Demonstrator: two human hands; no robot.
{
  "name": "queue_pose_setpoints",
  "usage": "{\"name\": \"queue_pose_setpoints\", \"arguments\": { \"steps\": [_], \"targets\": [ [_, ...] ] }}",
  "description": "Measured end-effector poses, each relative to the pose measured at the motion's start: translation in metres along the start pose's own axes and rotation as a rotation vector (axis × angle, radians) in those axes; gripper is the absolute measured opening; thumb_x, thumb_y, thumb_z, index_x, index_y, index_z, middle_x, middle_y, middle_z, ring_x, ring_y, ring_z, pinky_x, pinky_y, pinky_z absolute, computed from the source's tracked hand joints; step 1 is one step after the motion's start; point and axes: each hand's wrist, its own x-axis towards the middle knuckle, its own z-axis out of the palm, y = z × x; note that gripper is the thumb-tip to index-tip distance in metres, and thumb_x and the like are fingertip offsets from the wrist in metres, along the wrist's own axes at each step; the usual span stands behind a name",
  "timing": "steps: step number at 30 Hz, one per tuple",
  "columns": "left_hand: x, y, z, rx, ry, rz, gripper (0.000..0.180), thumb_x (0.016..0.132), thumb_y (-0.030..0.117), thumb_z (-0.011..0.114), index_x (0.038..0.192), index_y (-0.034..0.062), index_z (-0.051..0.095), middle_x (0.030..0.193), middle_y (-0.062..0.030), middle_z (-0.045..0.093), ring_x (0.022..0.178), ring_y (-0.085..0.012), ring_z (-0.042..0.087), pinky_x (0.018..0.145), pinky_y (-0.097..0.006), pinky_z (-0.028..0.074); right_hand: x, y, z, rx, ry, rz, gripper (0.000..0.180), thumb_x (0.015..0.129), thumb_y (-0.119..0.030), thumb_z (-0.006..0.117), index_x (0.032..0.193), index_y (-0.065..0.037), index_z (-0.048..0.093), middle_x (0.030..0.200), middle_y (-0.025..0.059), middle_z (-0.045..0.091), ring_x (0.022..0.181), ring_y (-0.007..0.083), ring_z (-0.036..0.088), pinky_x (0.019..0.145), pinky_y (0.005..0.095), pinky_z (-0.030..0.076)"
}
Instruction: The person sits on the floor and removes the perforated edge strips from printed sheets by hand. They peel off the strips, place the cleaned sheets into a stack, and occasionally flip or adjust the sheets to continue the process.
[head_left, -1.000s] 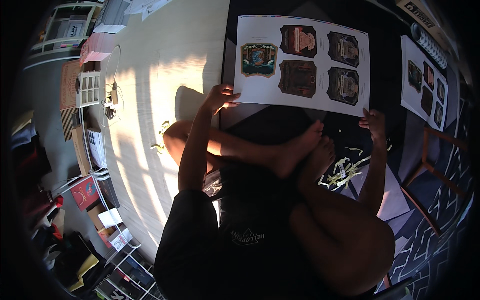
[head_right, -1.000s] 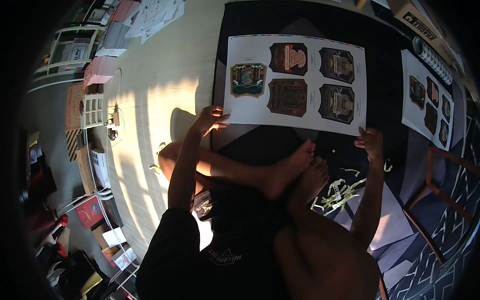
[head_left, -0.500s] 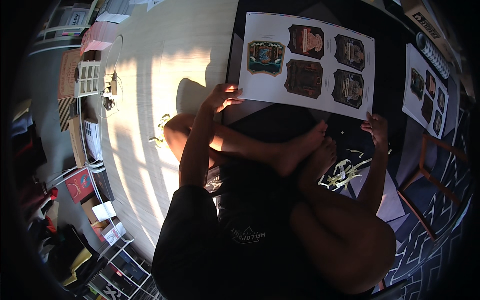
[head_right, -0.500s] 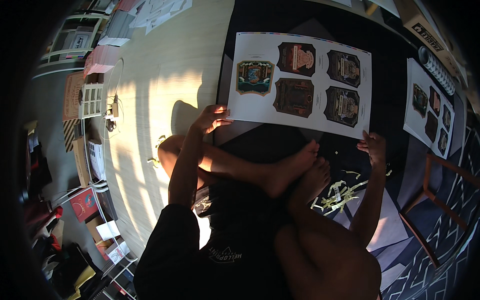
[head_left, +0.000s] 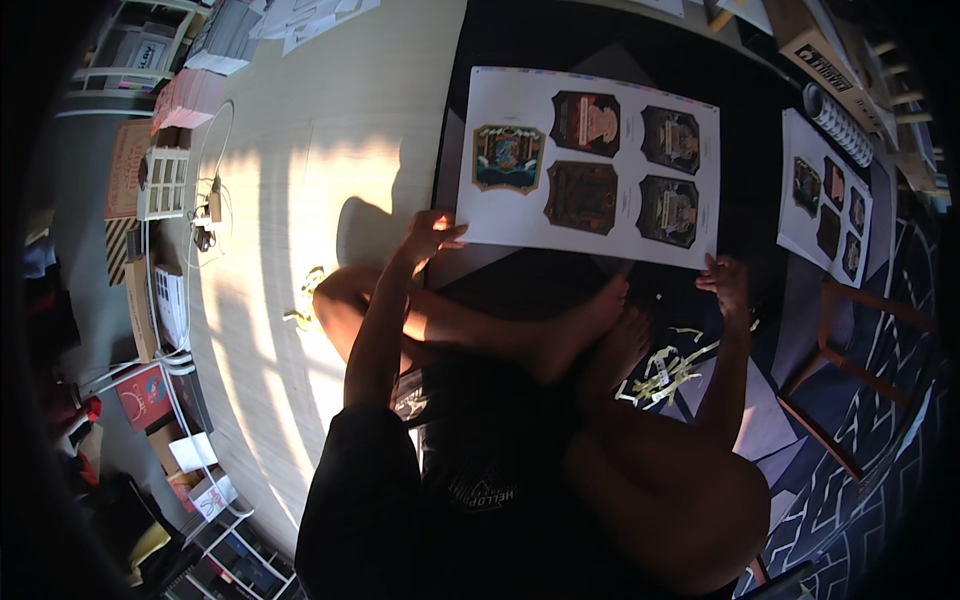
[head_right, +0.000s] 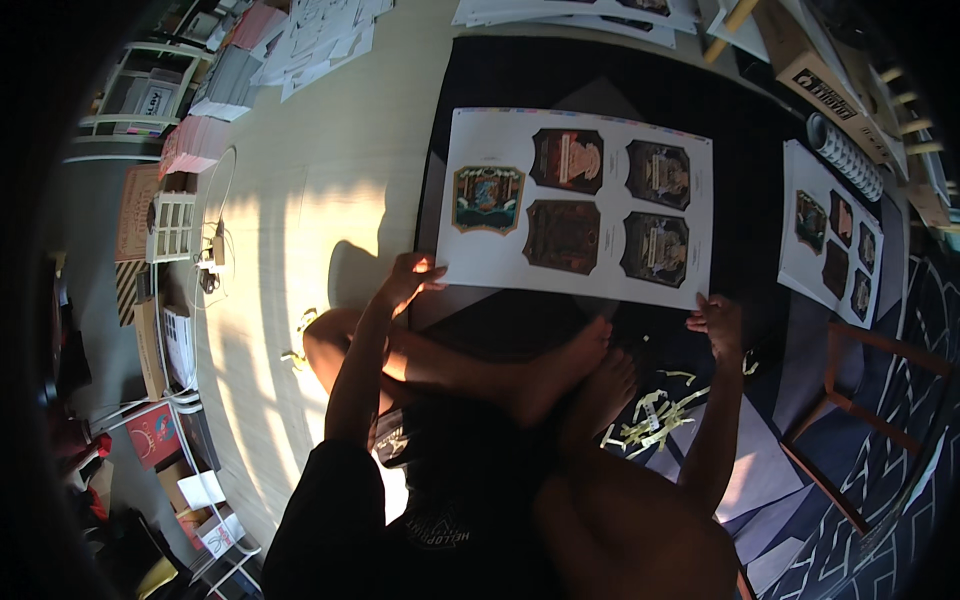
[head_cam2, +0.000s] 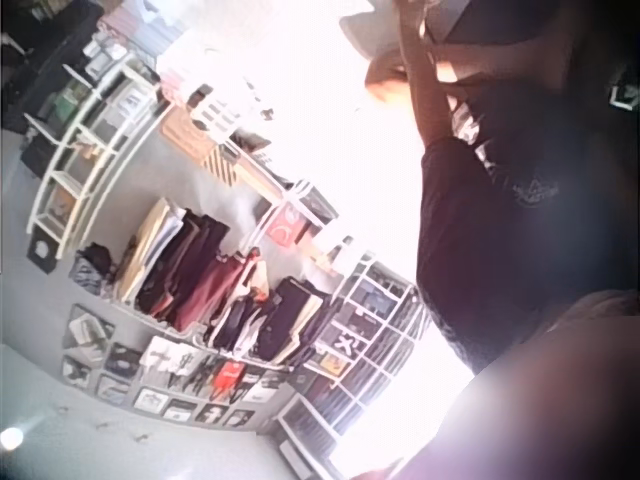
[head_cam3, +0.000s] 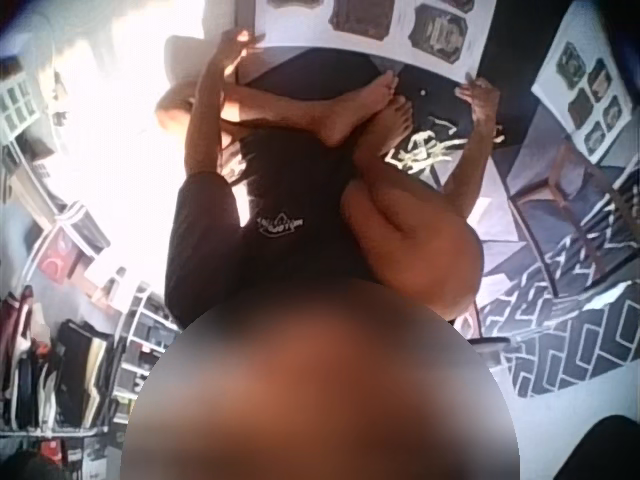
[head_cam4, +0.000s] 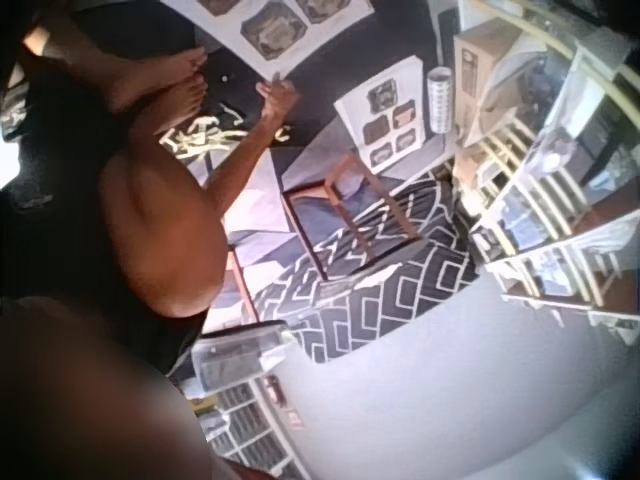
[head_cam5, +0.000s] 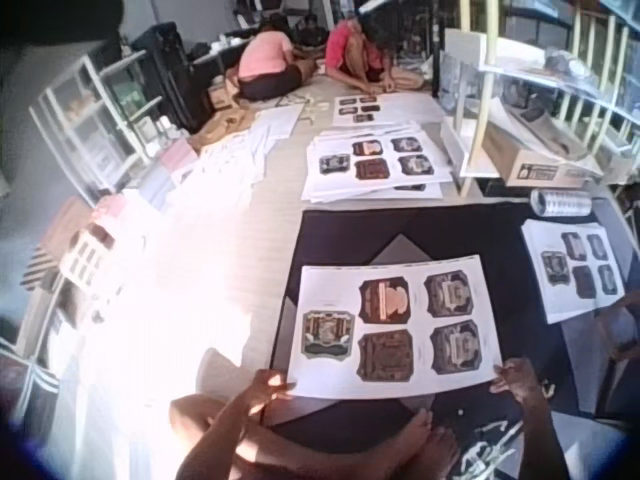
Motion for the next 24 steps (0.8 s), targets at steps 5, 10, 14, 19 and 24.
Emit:
{"name": "queue_pose_setpoints", "arguments": {
  "steps": [5, 10, 14, 19, 24],
  "targets": [
    [0.004, -0.004, 0.003, 0.004, 0.029, -0.024, 0.028, 0.088, 0.010, 0.077, 0.106, -0.0088, 0.065, 0.095, -0.0157, 0.070, 0.082, -0.0280, 0.073, 0.075, -0.037, 0.064, -0.003, -0.002, 0.004, -0.020, 0.039, -0.014, 0.030, 0.096, -0.022, 0.069, 0.080, 0.002, 0.058, 0.075, 0.0164, 0.066, 0.058, 0.0239, 0.069, 0.052, 0.0360, 0.061],
    [-0.011, 0.014, 0.002, -0.018, -0.006, -0.106, 0.027, 0.092, 0.012, 0.073, 0.109, -0.0048, 0.061, 0.106, -0.0157, 0.066, 0.092, -0.0282, 0.071, 0.084, -0.041, 0.061, -0.031, -0.035, 0.012, 0.347, -0.126, 0.088, 0.025, 0.099, -0.023, 0.065, 0.095, 0.002, 0.065, 0.090, 0.0160, 0.070, 0.081, 0.0252, 0.073, 0.071, 0.0375, 0.063],
    [-0.012, 0.036, 0.018, -0.006, -0.050, -0.160, 0.033, 0.090, 0.013, 0.076, 0.111, -0.0043, 0.058, 0.104, -0.0172, 0.066, 0.088, -0.0302, 0.072, 0.081, -0.040, 0.062, -0.025, -0.009, 0.002, 0.392, -0.053, 0.099, 0.024, 0.095, -0.024, 0.071, 0.099, -0.002, 0.065, 0.094, 0.0145, 0.072, 0.089, 0.0258, 0.073, 0.080, 0.0388, 0.060],
    [-0.006, 0.001, 0.006, 0.022, 0.040, -0.104, 0.026, 0.088, 0.006, 0.076, 0.106, -0.0018, 0.058, 0.099, -0.0147, 0.066, 0.083, -0.0307, 0.072, 0.076, -0.041, 0.063, -0.014, 0.009, 0.015, 0.410, 0.016, 0.071, 0.018, 0.091, -0.016, 0.074, 0.092, -0.003, 0.061, 0.088, 0.0133, 0.071, 0.081, 0.0259, 0.074, 0.075, 0.0388, 0.062],
    [-0.016, 0.029, 0.024, -0.017, 0.027, -0.170, 0.025, 0.085, 0.008, 0.078, 0.099, 0.0018, 0.059, 0.091, -0.0112, 0.067, 0.079, -0.0275, 0.073, 0.074, -0.038, 0.063, -0.021, -0.001, 0.016, 0.435, 0.084, 0.098, 0.017, 0.092, -0.014, 0.073, 0.093, -0.003, 0.060, 0.087, 0.0119, 0.070, 0.077, 0.0238, 0.073, 0.073, 0.0371, 0.062]
  ]
}}
